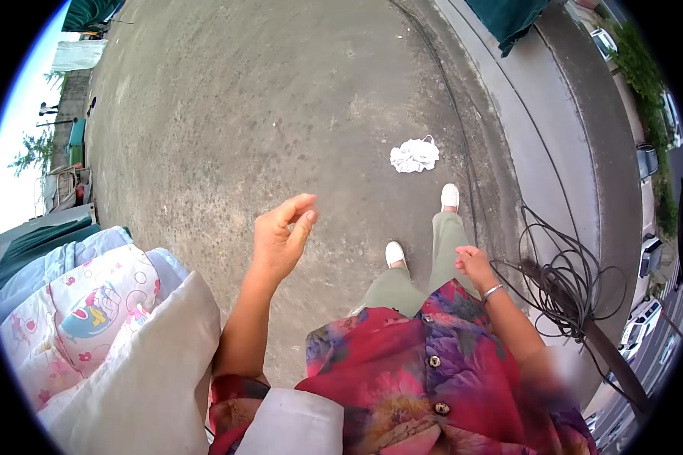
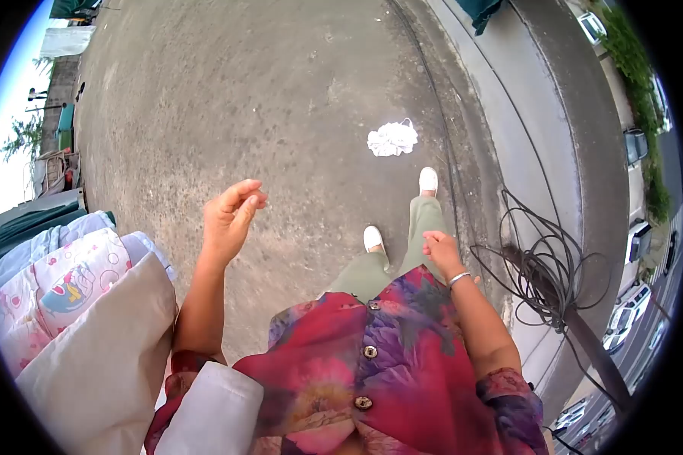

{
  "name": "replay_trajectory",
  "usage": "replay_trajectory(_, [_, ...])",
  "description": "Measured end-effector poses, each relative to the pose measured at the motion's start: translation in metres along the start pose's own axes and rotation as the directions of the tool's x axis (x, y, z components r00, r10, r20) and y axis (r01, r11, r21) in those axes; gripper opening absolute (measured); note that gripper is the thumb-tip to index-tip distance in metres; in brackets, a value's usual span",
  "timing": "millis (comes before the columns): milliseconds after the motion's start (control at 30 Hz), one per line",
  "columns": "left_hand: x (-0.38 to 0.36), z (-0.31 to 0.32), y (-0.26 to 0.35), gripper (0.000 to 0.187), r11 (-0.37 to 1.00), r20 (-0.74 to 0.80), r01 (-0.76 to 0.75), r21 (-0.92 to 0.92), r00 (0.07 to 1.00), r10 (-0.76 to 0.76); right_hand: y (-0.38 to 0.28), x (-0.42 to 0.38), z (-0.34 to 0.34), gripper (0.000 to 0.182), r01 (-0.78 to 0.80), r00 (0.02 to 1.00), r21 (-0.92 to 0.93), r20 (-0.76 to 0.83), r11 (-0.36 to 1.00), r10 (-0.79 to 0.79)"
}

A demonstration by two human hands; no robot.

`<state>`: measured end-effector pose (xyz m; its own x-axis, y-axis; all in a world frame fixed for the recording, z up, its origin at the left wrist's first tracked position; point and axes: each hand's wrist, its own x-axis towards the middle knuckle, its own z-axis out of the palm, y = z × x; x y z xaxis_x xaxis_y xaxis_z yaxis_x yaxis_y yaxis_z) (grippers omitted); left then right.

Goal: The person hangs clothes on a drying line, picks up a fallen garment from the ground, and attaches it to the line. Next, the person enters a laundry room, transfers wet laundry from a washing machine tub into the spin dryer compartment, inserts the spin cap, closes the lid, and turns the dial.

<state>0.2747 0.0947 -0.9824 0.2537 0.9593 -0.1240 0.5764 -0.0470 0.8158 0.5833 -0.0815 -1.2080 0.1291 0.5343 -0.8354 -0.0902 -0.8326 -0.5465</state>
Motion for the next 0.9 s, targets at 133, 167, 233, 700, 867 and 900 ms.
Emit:
replay_trajectory(133, [0.001,0.074,-0.094,0.022,0.957,0.15,0.209,0.2,0.959,-0.241,-0.042,0.07,-0.014,0.02,-0.011,0.993,-0.192,0.11,0.981,0.033])
replay_trajectory(167, [-0.003,0.092,-0.114,0.023,0.936,0.197,0.276,0.218,0.927,-0.319,-0.042,0.093,-0.019,0.02,0.097,0.993,-0.376,0.1,0.921,-0.064])
replay_trajectory(233, [-0.007,0.126,-0.145,0.029,0.871,0.339,0.323,0.37,0.826,-0.45,-0.055,0.122,-0.036,0.019,0.186,0.983,-0.564,0.101,0.804,-0.157])
replay_trajectory(700, [0.013,0.268,-0.249,0.049,0.512,0.213,0.487,0.708,0.544,-0.812,-0.05,0.372,0.031,0.021,0.422,0.906,-0.87,0.412,0.256,-0.094])
replay_trajectory(867, [0.017,0.249,-0.283,0.043,0.519,0.117,0.505,0.689,0.63,-0.768,-0.006,0.509,0.103,0.026,0.394,0.906,-0.913,0.405,0.108,0.122])
replay_trajectory(900, [0.017,0.244,-0.29,0.042,0.528,0.102,0.518,0.673,0.642,-0.76,0.025,0.544,0.111,0.028,0.358,0.927,-0.927,0.366,0.108,0.074])
